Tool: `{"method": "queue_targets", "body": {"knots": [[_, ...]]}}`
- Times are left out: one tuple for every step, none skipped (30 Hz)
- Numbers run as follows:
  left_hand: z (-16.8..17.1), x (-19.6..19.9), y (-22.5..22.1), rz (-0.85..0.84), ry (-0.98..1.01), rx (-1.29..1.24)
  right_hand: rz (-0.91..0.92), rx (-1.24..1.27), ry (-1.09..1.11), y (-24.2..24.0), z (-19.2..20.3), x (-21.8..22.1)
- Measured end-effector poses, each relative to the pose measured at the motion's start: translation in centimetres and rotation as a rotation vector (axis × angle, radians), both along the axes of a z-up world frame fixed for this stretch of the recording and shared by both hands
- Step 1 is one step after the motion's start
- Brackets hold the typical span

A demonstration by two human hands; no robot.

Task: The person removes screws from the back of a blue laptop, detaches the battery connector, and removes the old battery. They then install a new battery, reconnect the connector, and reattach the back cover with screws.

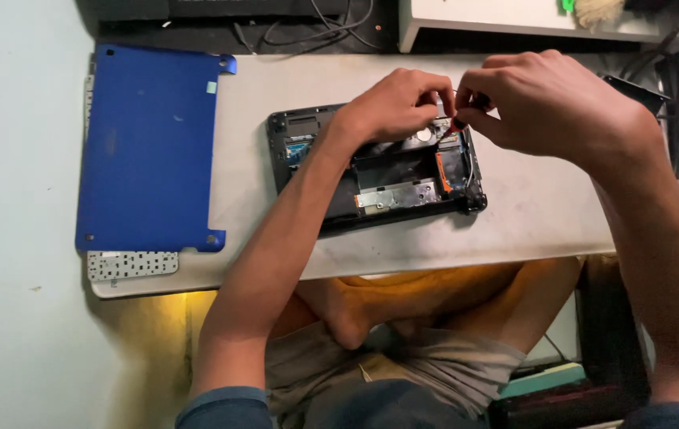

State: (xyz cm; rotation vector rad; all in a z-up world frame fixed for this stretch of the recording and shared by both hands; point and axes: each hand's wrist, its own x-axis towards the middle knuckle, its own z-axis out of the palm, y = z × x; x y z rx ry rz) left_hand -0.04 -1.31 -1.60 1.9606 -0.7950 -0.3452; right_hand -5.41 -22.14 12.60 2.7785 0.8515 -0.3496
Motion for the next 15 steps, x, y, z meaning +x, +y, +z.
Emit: {"method": "queue_targets", "body": {"knots": [[0.2, -0.5, -0.2, -0.013, 0.006, -0.004, -0.013, -0.004, 0.006, -0.2, -0.3, 0.0], [0.6, -0.7, -0.3, 0.009, 0.011, 0.05, 0.007, 0.019, 0.012, -0.2, -0.4, 0.2], [1.1, -0.9, -0.3, 0.032, 0.016, 0.104, 0.028, 0.042, 0.016, -0.2, -0.4, 0.4], [1.2, -1.1, -0.4, 0.031, 0.012, 0.104, 0.027, 0.042, 0.013, -0.1, -0.6, 0.3], [1.4, -1.4, -0.5, 0.022, -0.008, 0.145, 0.033, 0.038, 0.006, 0.1, -0.7, 0.2], [1.5, -1.6, -0.7, 0.014, -0.027, 0.187, 0.039, 0.034, -0.001, 0.2, -0.8, 0.0], [1.2, -1.5, -0.7, 0.013, -0.03, 0.187, 0.039, 0.035, -0.003, 0.5, -1.0, 0.0], [0.9, -1.3, -0.8, 0.018, -0.017, 0.2, 0.043, 0.039, -0.003, 0.7, -1.2, -0.1], [0.6, -1.2, -0.9, 0.023, -0.005, 0.213, 0.047, 0.042, -0.003, 0.9, -1.4, -0.2], [0.8, -1.2, -1.0, 0.024, -0.005, 0.214, 0.048, 0.043, -0.004, 1.0, -0.8, -0.3], [0.9, -1.2, -1.0, 0.016, -0.009, 0.206, 0.021, 0.054, 0.038, 1.2, -0.3, -0.5], [1.0, -1.2, -0.8, 0.013, -0.011, 0.201, 0.0, 0.067, 0.081, 1.5, 0.1, -0.6], [0.9, -1.2, -0.8, 0.019, -0.008, 0.204, 0.006, 0.069, 0.084, 1.4, 0.3, -0.5], [0.7, -1.2, -0.7, 0.009, -0.021, 0.183, -0.024, -0.022, 0.076, 1.3, 0.4, -0.3], [0.6, -1.1, -0.6, -0.001, -0.033, 0.162, -0.054, -0.112, 0.066, 1.3, 0.6, -0.1]]}}
